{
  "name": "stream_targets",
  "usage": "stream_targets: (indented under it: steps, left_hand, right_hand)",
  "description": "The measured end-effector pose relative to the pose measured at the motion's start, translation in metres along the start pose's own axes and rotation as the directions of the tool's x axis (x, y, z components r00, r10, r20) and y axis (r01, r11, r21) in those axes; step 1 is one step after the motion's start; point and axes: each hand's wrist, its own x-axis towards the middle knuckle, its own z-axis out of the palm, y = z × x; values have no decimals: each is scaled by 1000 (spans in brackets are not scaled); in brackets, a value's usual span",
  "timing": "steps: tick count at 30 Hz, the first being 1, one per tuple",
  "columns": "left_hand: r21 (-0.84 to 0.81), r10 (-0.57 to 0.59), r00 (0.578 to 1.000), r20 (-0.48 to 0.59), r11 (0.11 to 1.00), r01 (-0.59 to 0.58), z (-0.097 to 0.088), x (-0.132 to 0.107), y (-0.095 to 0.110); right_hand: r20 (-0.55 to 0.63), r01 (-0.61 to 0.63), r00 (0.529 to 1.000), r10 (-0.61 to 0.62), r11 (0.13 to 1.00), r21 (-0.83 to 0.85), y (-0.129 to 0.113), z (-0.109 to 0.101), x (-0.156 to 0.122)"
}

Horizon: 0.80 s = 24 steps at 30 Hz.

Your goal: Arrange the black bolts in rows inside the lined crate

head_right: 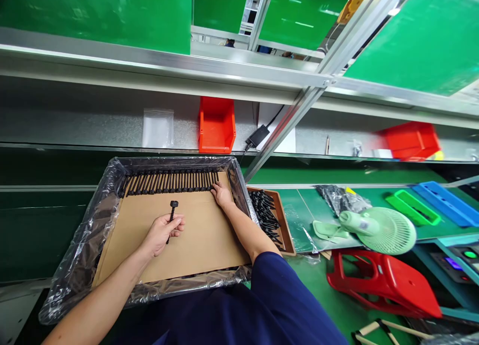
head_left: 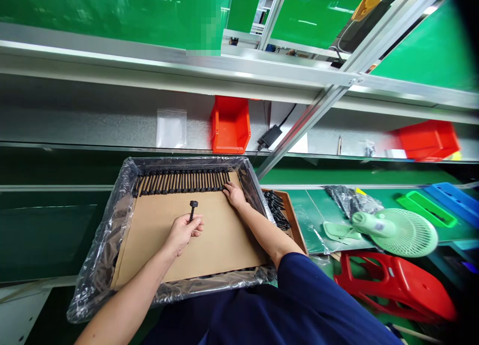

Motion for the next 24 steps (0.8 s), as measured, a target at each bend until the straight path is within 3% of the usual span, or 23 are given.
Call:
stream_targets:
  steps: [9,13,16,18,19,21,23,24]
  left_hand:
    - [72,19,1000,-3,997,-19,1,-1,3]
    - [64,25,1000,-11,998,-24,0,1,2]
    - [-40,22,999,-37,999,-23,0,2,2]
    - [-103,7,999,-38,995,-10,1,3,2]
    - [-114,-6,1000,-30,993,2,1,4,1]
    - [-79,-25,1000,12,997,26,2,3,0]
    - [10,-50,996,78,999,49,3,2,0]
    - [58,-71,992,109,996,65,3,1,-1]
  right_hand:
    - [-71,1,997,7,993,117,-6,7,-3]
    - [-155,-64,984,85,988,137,-20,-12,-5]
    - [-183,-118,969,168,959,258,-49,-32,-16]
    - [-7,-114,991,134,871,478,-77,-43,-31]
    - [129,-139,989,75,778,613,-93,-47,-41]
    - [364,-267,927,-91,521,811,-124,-52,-60]
    - [426,-369,894,-139,310,876,-149,-58,-75]
    - [428,-385,894,-136,258,886,-159,-62,-81]
